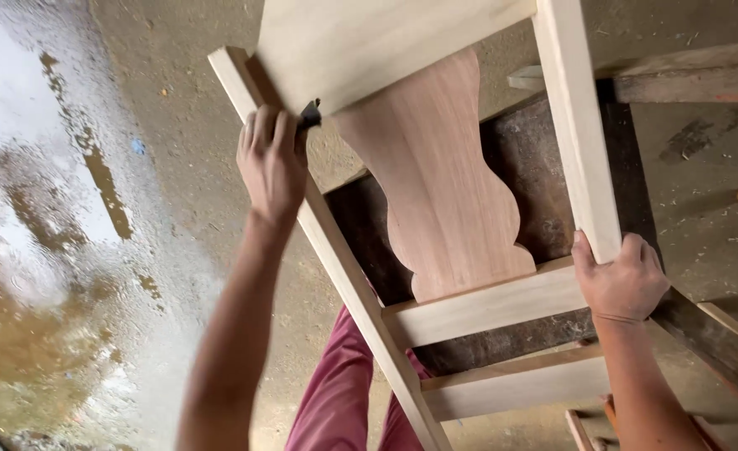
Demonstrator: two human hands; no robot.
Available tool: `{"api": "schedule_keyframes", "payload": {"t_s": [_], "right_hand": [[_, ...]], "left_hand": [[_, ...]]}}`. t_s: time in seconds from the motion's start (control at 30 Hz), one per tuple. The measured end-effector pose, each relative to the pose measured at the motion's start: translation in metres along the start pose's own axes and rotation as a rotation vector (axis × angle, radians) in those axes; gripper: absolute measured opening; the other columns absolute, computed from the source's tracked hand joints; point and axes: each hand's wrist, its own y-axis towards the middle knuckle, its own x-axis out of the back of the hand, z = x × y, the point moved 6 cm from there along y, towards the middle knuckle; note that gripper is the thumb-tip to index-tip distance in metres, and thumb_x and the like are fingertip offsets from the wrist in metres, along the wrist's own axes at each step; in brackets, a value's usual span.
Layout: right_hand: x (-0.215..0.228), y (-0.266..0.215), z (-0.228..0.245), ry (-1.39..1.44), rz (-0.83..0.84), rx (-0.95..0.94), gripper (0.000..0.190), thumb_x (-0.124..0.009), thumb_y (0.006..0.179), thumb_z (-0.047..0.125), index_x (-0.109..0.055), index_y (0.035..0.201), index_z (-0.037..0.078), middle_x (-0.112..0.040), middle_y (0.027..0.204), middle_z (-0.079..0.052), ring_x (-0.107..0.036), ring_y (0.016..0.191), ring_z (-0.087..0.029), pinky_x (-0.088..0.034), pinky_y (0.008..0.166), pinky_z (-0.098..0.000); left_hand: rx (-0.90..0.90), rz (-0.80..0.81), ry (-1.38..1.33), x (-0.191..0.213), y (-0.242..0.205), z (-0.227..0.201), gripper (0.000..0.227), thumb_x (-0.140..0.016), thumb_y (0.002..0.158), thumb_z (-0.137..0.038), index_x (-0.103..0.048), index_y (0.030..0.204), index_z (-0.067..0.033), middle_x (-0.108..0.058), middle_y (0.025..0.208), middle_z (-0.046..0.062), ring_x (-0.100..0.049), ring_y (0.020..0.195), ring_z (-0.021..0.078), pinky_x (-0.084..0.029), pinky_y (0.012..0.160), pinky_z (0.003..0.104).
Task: Sanding a wooden chair frame using sandpaper
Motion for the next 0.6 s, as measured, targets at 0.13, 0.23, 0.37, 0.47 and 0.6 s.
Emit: {"api": "schedule_keyframes", "payload": {"t_s": [0.13,0.23,0.37,0.47,0.6], "right_hand": [[0.000,0.001,0.001,-0.028,0.024,0.005,0.063,-0.076,0.109,0.060,-0.058,0.088,0.003,-0.057,0.075,-0.008,-0.058,0.063,-0.023,-0.044,0.051,-0.0338],[-0.001,0.000,-0.001,-0.022,0.038,0.005,0.062,-0.080,0.108,0.057,-0.055,0.088,0.004,-0.057,0.076,-0.009,-0.059,0.065,-0.024,-0.044,0.053,-0.0355],[-0.003,-0.002,-0.001,-0.029,0.044,-0.001,0.062,-0.082,0.108,0.055,-0.054,0.088,0.002,-0.056,0.075,-0.011,-0.063,0.069,-0.028,-0.048,0.055,-0.0387],[0.002,-0.001,0.003,-0.027,0.056,0.000,0.060,-0.080,0.108,0.054,-0.057,0.089,0.002,-0.060,0.076,-0.012,-0.065,0.070,-0.028,-0.050,0.056,-0.0381],[-0.002,0.001,0.001,-0.046,0.058,-0.003,0.063,-0.078,0.109,0.058,-0.055,0.088,0.003,-0.059,0.074,-0.011,-0.063,0.067,-0.027,-0.048,0.055,-0.0374]], "left_hand": [[0.014,-0.403,-0.103,0.014,-0.007,-0.036,0.011,-0.062,0.104,-0.008,-0.067,0.097,-0.0003,-0.059,0.096,0.014,-0.054,0.083,0.0300,-0.045,0.069,0.039],[-0.038,-0.363,-0.078,-0.019,-0.014,-0.046,0.009,-0.059,0.103,-0.002,-0.067,0.103,-0.0010,-0.065,0.109,0.013,-0.062,0.094,0.0319,-0.049,0.079,0.042],[0.115,-0.214,-0.033,-0.050,-0.029,-0.050,0.026,-0.052,0.107,0.001,-0.062,0.130,-0.0069,-0.070,0.125,0.006,-0.069,0.111,0.0259,-0.051,0.083,0.038],[0.178,-0.238,-0.123,-0.055,-0.042,-0.061,0.033,-0.061,0.103,0.006,-0.064,0.134,-0.0036,-0.070,0.131,0.013,-0.065,0.124,0.0310,-0.057,0.097,0.045],[0.301,-0.154,-0.012,-0.070,-0.024,-0.094,0.043,-0.047,0.102,0.011,-0.057,0.142,-0.0014,-0.064,0.140,0.020,-0.054,0.140,0.0360,-0.049,0.118,0.045]]}}
